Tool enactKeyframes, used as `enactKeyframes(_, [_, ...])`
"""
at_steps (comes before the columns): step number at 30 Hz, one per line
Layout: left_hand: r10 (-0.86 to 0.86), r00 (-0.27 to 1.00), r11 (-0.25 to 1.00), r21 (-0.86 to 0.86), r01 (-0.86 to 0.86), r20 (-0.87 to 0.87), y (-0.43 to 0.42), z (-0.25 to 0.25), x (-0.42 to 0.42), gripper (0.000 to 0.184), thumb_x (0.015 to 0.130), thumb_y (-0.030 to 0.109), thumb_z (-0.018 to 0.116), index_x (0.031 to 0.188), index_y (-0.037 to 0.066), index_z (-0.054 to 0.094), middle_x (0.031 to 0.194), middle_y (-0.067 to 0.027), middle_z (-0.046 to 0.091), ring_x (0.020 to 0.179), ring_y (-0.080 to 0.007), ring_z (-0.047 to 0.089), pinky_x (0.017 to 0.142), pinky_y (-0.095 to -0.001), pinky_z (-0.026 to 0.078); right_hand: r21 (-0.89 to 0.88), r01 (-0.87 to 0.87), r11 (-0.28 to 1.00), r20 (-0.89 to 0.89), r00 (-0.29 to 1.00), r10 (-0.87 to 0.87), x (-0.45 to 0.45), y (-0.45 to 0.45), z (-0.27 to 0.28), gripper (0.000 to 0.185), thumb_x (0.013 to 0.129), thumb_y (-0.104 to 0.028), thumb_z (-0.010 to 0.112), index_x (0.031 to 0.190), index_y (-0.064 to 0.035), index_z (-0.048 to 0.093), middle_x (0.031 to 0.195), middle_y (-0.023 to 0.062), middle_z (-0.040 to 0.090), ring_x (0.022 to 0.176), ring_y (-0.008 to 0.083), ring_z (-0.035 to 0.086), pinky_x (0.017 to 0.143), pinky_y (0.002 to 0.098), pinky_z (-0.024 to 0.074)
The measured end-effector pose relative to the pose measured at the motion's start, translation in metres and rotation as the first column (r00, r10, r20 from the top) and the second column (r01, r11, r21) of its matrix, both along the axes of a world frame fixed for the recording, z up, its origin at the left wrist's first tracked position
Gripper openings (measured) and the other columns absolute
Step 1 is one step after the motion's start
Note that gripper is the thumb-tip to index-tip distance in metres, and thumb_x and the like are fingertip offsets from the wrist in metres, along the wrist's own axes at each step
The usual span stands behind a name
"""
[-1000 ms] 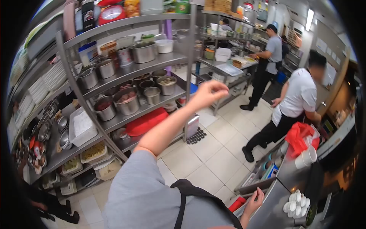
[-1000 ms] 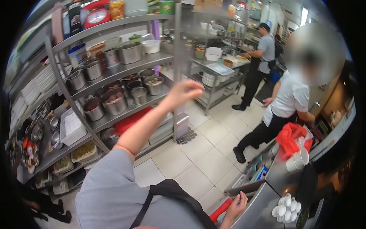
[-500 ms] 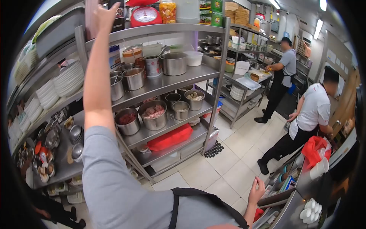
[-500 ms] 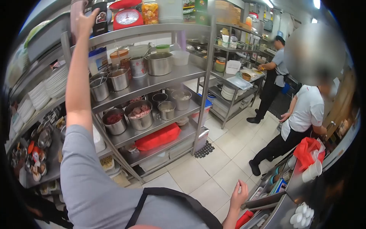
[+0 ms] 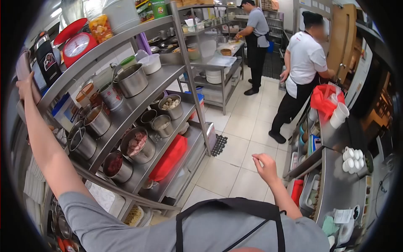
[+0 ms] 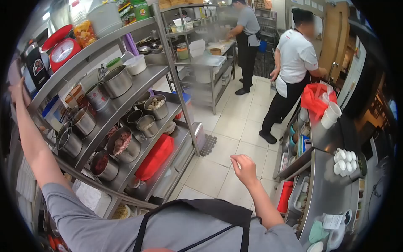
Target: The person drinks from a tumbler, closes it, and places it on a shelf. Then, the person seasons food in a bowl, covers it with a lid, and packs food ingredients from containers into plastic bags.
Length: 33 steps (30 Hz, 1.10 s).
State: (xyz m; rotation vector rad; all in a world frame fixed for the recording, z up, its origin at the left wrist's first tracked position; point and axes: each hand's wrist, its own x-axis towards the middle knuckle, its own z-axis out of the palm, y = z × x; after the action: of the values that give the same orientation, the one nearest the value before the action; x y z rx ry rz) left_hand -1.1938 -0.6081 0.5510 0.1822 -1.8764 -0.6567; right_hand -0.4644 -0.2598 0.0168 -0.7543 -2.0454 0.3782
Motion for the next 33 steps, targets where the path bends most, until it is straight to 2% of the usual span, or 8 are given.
enactKeyframes(6, [-0.054, 0.929, 0.998, -0.030, 0.046, -0.367, 0.037, -0.036, 0.096, 0.095, 0.056, 0.057, 0.068, 0.127, 0.002, 0.036, 0.123, -0.0219, 0.044, 0.113, -0.0354, 0.044, 0.096, -0.0457, 0.033, 0.002, 0.029, 1.000, 0.003, 1.000, -0.029, 0.013, 0.008, -0.012, 0.005, 0.075, -0.006, 0.060, 0.079, -0.0047, 0.062, 0.073, 0.0077, 0.061, 0.068, 0.0234, 0.058, 0.061, 0.0320, 0.0450])
enactKeyframes(14, [-0.522, 0.463, 0.770, -0.162, 0.617, -0.716, 0.111, -0.122, 0.255, 0.087, 0.059, 0.046, 0.068, 0.125, -0.001, 0.036, 0.119, -0.0212, 0.045, 0.109, -0.0320, 0.046, 0.092, -0.0423, 0.036, 0.002, 0.098, 0.995, 0.030, 0.995, -0.098, 0.048, 0.031, -0.003, 0.004, 0.075, -0.006, 0.060, 0.078, -0.0041, 0.062, 0.071, 0.0078, 0.061, 0.066, 0.0231, 0.058, 0.060, 0.0318, 0.0448])
enactKeyframes(19, [-0.696, 0.181, 0.360, -0.119, 0.925, -0.695, 0.136, -0.169, 0.315, 0.082, 0.061, 0.039, 0.069, 0.123, -0.002, 0.035, 0.116, -0.0208, 0.045, 0.107, -0.0299, 0.047, 0.090, -0.0401, 0.038, 0.077, 0.026, 0.997, 0.035, 0.999, -0.029, 0.057, 0.033, 0.009, 0.006, 0.075, -0.006, 0.061, 0.079, -0.0037, 0.062, 0.072, 0.0074, 0.061, 0.067, 0.0226, 0.058, 0.061, 0.0313, 0.0448])
enactKeyframes(24, [-0.775, -0.081, -0.163, 0.074, 0.984, -0.627, 0.174, -0.218, 0.388, 0.077, 0.062, 0.031, 0.069, 0.122, -0.004, 0.035, 0.113, -0.0203, 0.045, 0.104, -0.0278, 0.049, 0.088, -0.0380, 0.040, 0.103, -0.023, 0.994, -0.005, 1.000, 0.024, 0.066, 0.030, 0.033, 0.007, 0.074, -0.005, 0.061, 0.080, -0.0038, 0.062, 0.074, 0.0068, 0.062, 0.069, 0.0218, 0.058, 0.062, 0.0307, 0.0451])
enactKeyframes(26, [-0.827, -0.290, -0.396, 0.133, 0.909, -0.482, 0.197, -0.255, 0.428, 0.075, 0.063, 0.028, 0.069, 0.122, -0.005, 0.035, 0.112, -0.0201, 0.046, 0.103, -0.0269, 0.049, 0.087, -0.0371, 0.041, 0.116, -0.029, 0.993, -0.034, 0.999, 0.033, 0.069, 0.029, 0.048, 0.007, 0.074, -0.004, 0.062, 0.081, -0.0039, 0.062, 0.075, 0.0067, 0.062, 0.069, 0.0215, 0.058, 0.062, 0.0305, 0.0452])
enactKeyframes(27, [-0.761, -0.566, -0.593, -0.014, 0.805, -0.317, 0.217, -0.277, 0.465, 0.078, 0.064, 0.030, 0.070, 0.123, -0.005, 0.032, 0.107, -0.0199, 0.047, 0.096, -0.0273, 0.051, 0.082, -0.0371, 0.042, 0.148, -0.041, 0.988, -0.057, 0.997, 0.050, 0.070, 0.028, 0.056, 0.009, 0.073, -0.004, 0.062, 0.082, -0.0040, 0.062, 0.076, 0.0072, 0.062, 0.069, 0.0219, 0.058, 0.062, 0.0303, 0.0453])
enactKeyframes(29, [-0.742, -0.639, -0.668, 0.138, 0.731, -0.203, 0.239, -0.340, 0.498, 0.080, 0.061, 0.029, 0.075, 0.120, -0.004, 0.034, 0.104, -0.0175, 0.049, 0.095, -0.0264, 0.051, 0.082, -0.0383, 0.042, 0.177, -0.041, 0.983, -0.081, 0.995, 0.056, 0.071, 0.023, 0.076, 0.012, 0.072, -0.003, 0.062, 0.084, -0.0041, 0.062, 0.076, 0.0078, 0.062, 0.069, 0.0222, 0.058, 0.063, 0.0302, 0.0454])
enactKeyframes(33, [-0.721, -0.690, -0.553, 0.554, 0.623, 0.057, 0.275, -0.466, 0.550, 0.082, 0.052, 0.020, 0.080, 0.118, -0.002, 0.036, 0.109, -0.0120, 0.049, 0.101, -0.0216, 0.050, 0.090, -0.0346, 0.038, 0.272, -0.111, 0.956, -0.176, 0.971, 0.162, 0.068, 0.009, 0.125, 0.029, 0.069, -0.008, 0.067, 0.097, -0.0040, 0.059, 0.089, 0.0122, 0.060, 0.078, 0.0272, 0.057, 0.067, 0.0321, 0.0453])
